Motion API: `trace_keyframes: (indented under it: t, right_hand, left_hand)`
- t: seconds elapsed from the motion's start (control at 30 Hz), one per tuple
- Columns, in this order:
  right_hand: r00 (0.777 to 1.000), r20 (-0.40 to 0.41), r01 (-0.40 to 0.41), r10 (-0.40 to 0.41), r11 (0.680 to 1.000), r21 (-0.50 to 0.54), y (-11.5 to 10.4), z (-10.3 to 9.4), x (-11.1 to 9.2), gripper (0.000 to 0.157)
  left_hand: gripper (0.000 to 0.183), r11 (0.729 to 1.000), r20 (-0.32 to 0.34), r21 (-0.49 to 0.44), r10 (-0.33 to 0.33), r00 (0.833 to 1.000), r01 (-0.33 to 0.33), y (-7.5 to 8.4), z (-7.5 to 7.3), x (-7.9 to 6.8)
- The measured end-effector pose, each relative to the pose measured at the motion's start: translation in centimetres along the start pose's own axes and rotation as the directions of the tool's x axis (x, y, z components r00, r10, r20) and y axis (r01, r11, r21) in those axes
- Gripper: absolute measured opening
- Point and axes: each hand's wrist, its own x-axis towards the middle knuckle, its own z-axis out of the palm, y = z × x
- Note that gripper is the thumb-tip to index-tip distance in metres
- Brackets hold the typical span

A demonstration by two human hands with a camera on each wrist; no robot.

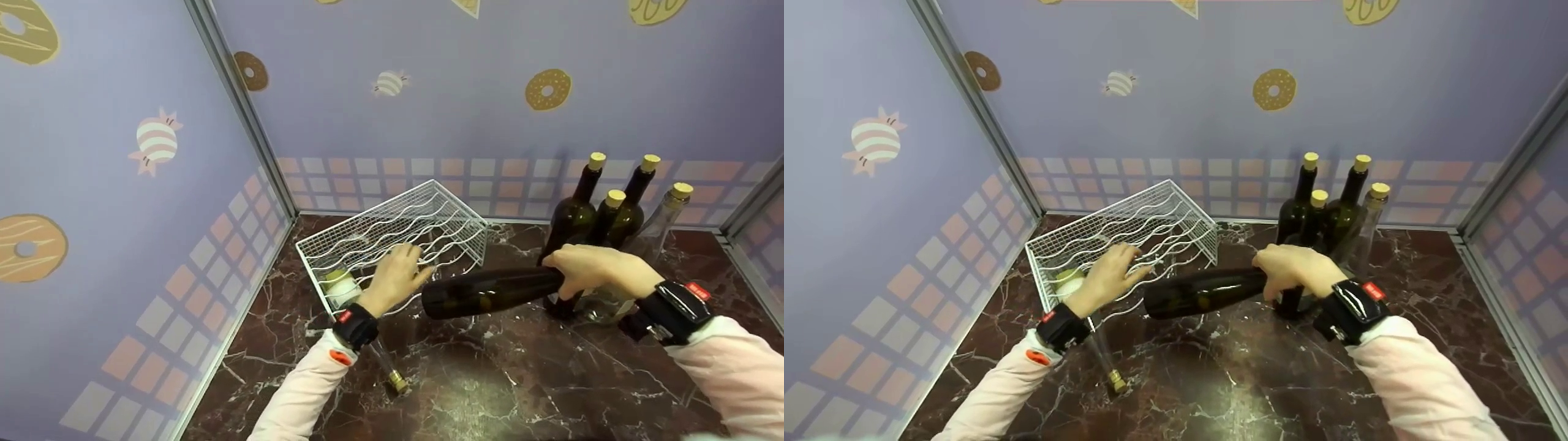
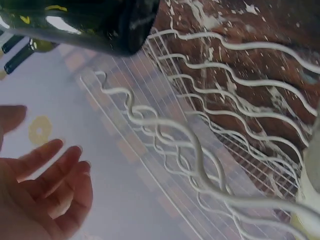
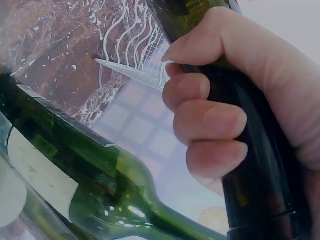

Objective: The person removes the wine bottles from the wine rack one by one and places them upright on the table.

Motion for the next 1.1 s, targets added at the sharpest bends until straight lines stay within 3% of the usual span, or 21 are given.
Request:
trace_keyframes:
  t: [0.13,0.27,0.47,0.7,1.1]
  right_hand:
    - [1.0,-0.006,0.017,-0.017,0.999,-0.05,-0.1,-0.4,0.2,0.031]
    - [1.0,0.005,0.002,-0.002,0.997,-0.081,-0.4,-0.6,0.2,0.029]
    - [1.0,0.005,0.002,-0.001,0.994,-0.109,-0.8,-0.9,0.1,0.027]
    - [1.0,-0.008,-0.025,0.024,0.992,-0.126,-1.2,-1.3,0.1,0.026]
    - [1.0,0.008,-0.012,0.013,0.989,-0.148,-1.7,-1.3,0.6,0.027]
  left_hand:
    - [0.06,0.998,0.112,-0.057,0.033,0.993,-0.027,1.6,1.0,0.1]
    - [0.068,0.991,0.16,-0.132,0.047,0.986,-0.026,2.9,2.1,0.1]
    - [0.08,0.971,0.134,-0.223,0.113,0.985,-0.081,4.6,3.2,0.3]
    - [0.094,0.959,0.097,-0.263,0.131,0.987,-0.102,6.0,3.9,0.5]
    - [0.106,0.949,0.152,-0.305,0.137,0.979,-0.085,7.2,5.1,0.6]
